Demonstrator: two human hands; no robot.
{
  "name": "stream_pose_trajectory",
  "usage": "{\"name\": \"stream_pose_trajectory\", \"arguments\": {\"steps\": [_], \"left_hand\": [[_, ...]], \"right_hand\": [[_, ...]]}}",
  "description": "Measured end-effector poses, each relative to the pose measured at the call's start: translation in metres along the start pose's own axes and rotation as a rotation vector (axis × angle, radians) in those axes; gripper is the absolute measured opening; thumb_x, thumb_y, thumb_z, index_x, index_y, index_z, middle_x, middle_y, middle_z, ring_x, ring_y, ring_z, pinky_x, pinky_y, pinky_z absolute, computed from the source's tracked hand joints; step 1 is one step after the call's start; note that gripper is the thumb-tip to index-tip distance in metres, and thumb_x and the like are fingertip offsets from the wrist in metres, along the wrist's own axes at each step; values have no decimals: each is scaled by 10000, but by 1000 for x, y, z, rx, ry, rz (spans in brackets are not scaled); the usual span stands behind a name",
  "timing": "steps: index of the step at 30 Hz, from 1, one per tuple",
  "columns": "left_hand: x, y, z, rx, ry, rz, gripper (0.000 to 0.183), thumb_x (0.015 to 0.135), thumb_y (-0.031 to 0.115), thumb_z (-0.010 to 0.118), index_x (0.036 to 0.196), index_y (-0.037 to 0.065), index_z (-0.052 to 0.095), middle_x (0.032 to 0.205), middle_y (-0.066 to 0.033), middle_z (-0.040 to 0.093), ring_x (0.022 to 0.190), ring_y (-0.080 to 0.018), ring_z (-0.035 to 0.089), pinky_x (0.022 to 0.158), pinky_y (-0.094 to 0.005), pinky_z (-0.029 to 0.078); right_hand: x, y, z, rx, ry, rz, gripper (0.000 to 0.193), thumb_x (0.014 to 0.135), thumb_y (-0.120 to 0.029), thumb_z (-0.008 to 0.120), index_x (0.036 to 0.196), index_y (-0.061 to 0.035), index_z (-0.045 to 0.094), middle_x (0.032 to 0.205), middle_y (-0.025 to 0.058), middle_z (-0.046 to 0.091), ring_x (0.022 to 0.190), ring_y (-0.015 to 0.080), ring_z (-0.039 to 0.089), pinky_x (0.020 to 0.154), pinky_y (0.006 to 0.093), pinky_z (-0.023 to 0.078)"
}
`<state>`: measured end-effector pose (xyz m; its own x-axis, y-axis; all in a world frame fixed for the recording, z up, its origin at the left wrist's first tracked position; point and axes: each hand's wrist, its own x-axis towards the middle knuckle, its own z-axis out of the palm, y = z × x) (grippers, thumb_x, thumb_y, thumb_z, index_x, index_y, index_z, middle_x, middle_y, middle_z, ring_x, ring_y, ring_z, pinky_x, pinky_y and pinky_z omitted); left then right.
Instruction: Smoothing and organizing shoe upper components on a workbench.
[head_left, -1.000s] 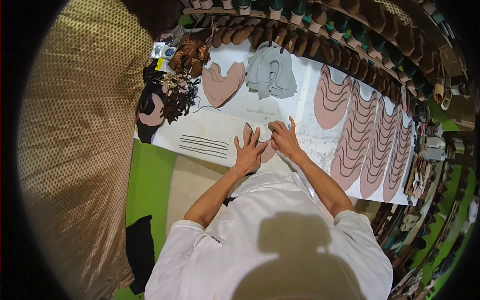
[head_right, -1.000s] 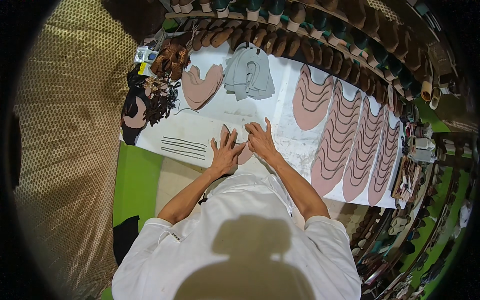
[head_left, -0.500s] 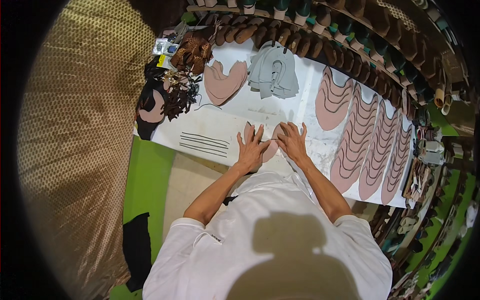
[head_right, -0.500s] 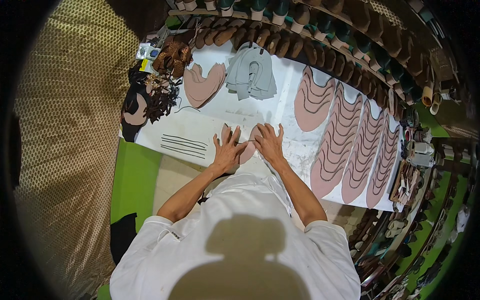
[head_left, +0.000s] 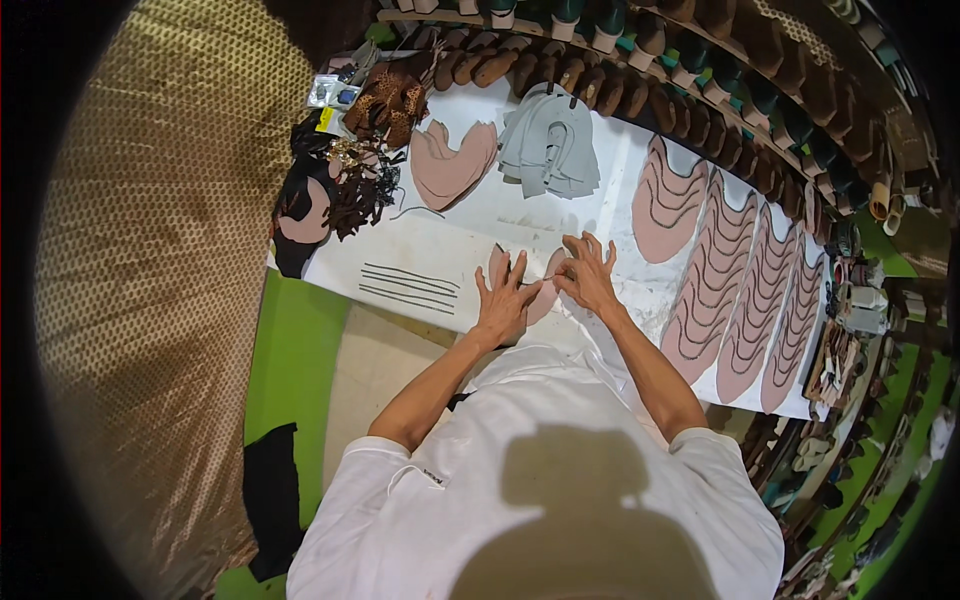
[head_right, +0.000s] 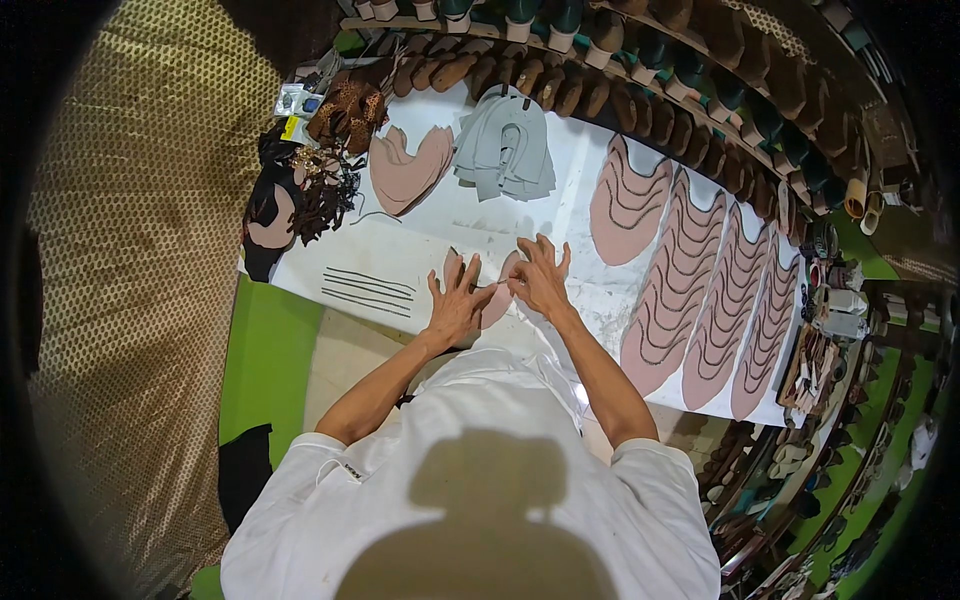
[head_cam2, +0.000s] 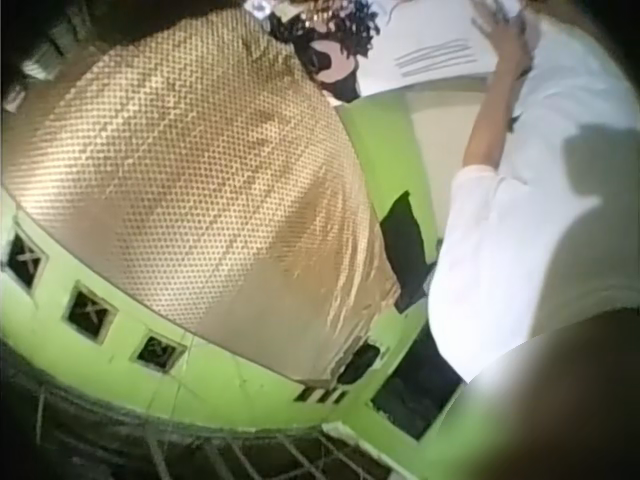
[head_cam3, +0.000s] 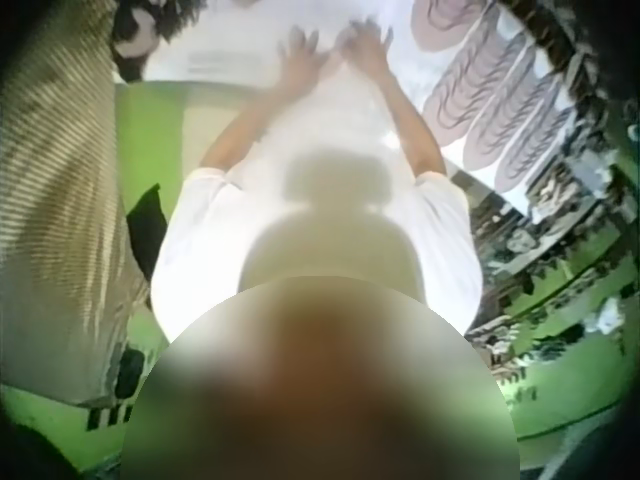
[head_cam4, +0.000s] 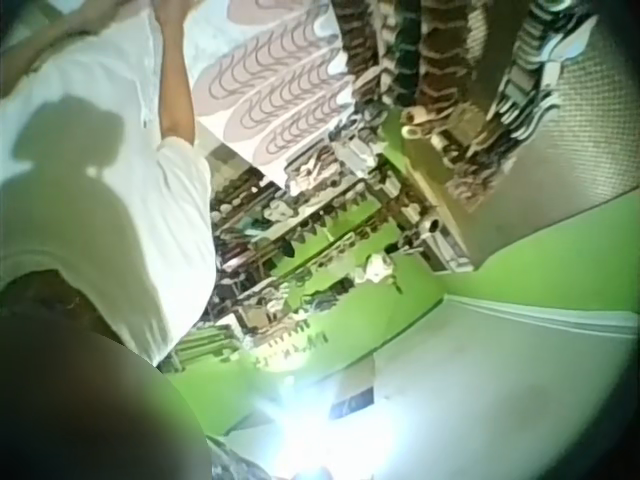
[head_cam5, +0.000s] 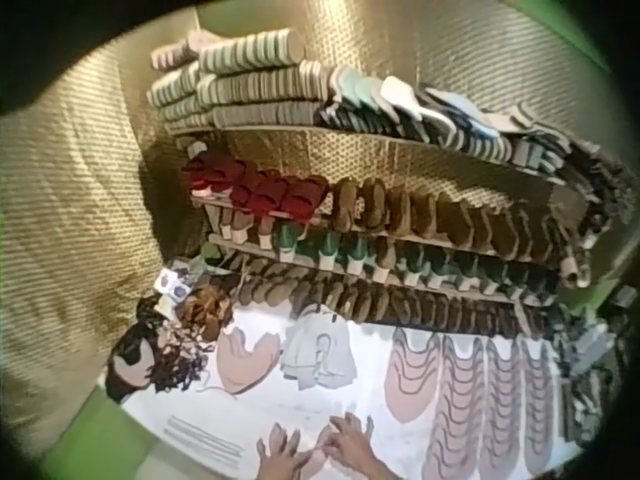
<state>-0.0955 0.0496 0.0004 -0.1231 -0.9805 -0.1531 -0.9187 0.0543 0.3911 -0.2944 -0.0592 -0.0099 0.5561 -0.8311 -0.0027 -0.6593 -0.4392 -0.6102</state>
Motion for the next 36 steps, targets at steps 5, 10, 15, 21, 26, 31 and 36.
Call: {"name": "stream_pose_trajectory", "arguments": {"steps": [5, 10, 15, 21, 26, 31, 36], "left_hand": [[2, 1, -3, 2, -26, 0, 480, 919, 111, 661, 1363, 293, 682, 1741, -134, 196, 1598, -411, 138, 1138, -810, 104], [-1, 0, -2, 1, -32, -8, 505, 916, 102, 658, 1387, 285, 668, 1741, -140, 194, 1599, -410, 137, 1136, -811, 107], [2, -1, -3, 10, -14, 30, 466, 921, 96, 650, 1358, 254, 679, 1745, -133, 187, 1597, -408, 143, 1131, -810, 111], [3, 3, -5, 0, 48, 42, 409, 936, 118, 653, 1324, 244, 691, 1751, -126, 177, 1594, -411, 148, 1122, -811, 124], [3, 1, -1, 13, 6, 24, 421, 934, 133, 668, 1335, 258, 689, 1755, -121, 167, 1590, -421, 153, 1119, -812, 120], [5, 0, 1, 10, -10, 22, 425, 937, 136, 665, 1342, 262, 690, 1756, -119, 165, 1593, -422, 146, 1122, -813, 113], [5, 1, 4, -13, -1, 22, 460, 937, 134, 656, 1377, 270, 677, 1758, -122, 149, 1593, -423, 137, 1127, -815, 96]], "right_hand": [[9, 3, 1, -68, 21, -73, 105, 809, -224, 773, 804, -121, 755, 1488, 65, 539, 1513, 360, 322, 1203, 728, 56], [14, -2, 0, -114, 17, -173, 81, 855, -183, 728, 819, -111, 736, 1474, 79, 549, 1502, 346, 346, 1219, 714, 75], [20, -3, 2, -151, 23, -210, 69, 829, -168, 729, 788, -114, 745, 1457, 80, 562, 1491, 337, 366, 1226, 706, 76], [22, -3, 6, -170, 26, -209, 48, 785, -141, 729, 752, -115, 752, 1431, 71, 575, 1482, 336, 381, 1224, 710, 79], [23, -5, 4, -177, 3, -195, 39, 797, -145, 738, 779, -116, 757, 1414, 69, 582, 1477, 337, 390, 1226, 708, 80], [26, -5, 5, -224, -22, -214, 59, 832, -174, 762, 854, -119, 769, 1407, 63, 586, 1469, 330, 400, 1229, 707, 79], [28, -4, 7, -235, -22, -218, 61, 830, -173, 762, 858, -120, 769, 1395, 59, 590, 1461, 327, 407, 1228, 710, 84]]}}
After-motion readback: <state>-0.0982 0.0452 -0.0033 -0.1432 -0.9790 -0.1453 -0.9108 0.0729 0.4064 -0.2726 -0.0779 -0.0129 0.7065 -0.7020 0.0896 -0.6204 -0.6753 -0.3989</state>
